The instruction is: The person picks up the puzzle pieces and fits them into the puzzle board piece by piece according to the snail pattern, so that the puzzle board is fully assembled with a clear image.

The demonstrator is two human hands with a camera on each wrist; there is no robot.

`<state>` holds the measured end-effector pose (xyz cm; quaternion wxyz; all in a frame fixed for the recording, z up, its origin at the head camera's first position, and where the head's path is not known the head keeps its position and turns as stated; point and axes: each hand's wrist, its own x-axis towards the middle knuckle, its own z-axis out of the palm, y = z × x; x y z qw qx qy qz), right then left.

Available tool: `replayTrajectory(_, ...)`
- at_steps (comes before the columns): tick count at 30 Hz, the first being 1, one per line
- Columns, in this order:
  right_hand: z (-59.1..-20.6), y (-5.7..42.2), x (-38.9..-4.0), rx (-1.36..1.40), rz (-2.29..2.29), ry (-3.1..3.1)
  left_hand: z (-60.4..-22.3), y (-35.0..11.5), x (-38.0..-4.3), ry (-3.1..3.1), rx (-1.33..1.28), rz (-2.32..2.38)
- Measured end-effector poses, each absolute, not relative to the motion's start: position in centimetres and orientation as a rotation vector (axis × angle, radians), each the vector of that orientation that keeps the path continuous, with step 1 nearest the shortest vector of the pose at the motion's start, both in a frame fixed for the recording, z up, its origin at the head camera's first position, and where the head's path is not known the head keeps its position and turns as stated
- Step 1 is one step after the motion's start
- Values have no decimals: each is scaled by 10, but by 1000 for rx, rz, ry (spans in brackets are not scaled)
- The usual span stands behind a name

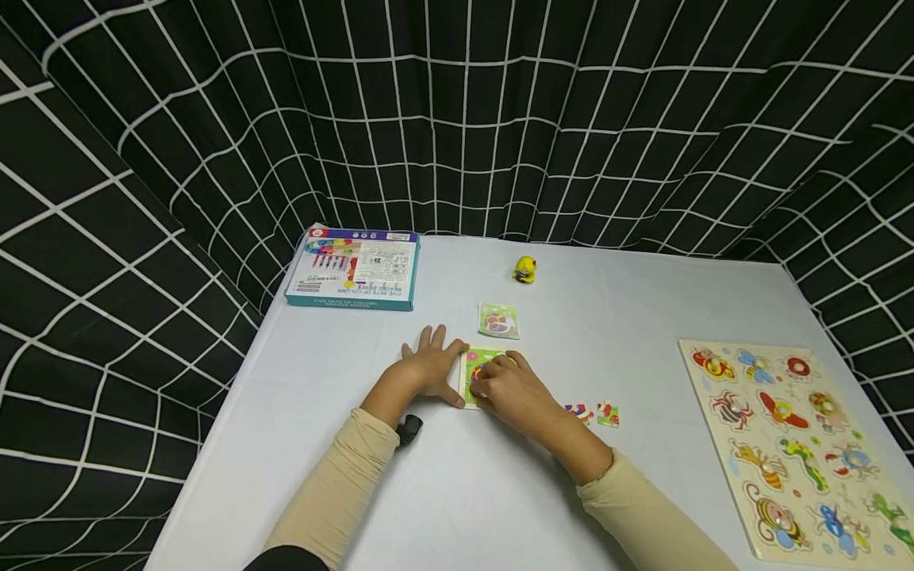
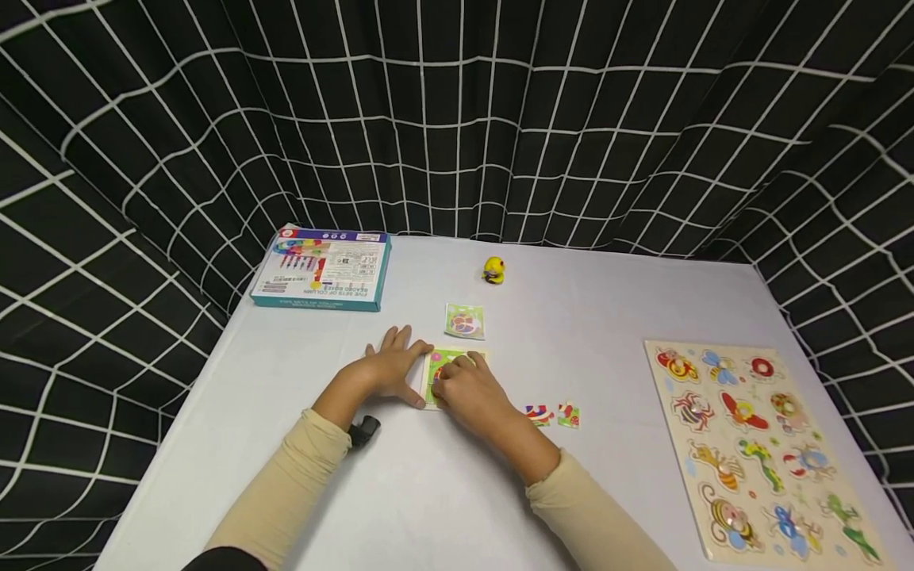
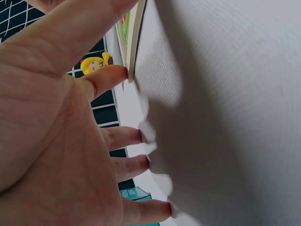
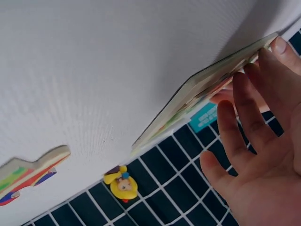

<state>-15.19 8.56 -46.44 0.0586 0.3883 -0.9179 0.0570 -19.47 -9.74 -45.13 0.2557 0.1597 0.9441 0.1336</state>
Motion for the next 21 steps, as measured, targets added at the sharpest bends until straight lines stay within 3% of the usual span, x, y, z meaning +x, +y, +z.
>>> replayTrajectory(9,-456,97,-140,1187,256,-2894,-455,-97,-191,2547,423,393)
replayTrajectory(21,-448,183,-124,857,312,-2984,-454,-97,-193,2576,420,398)
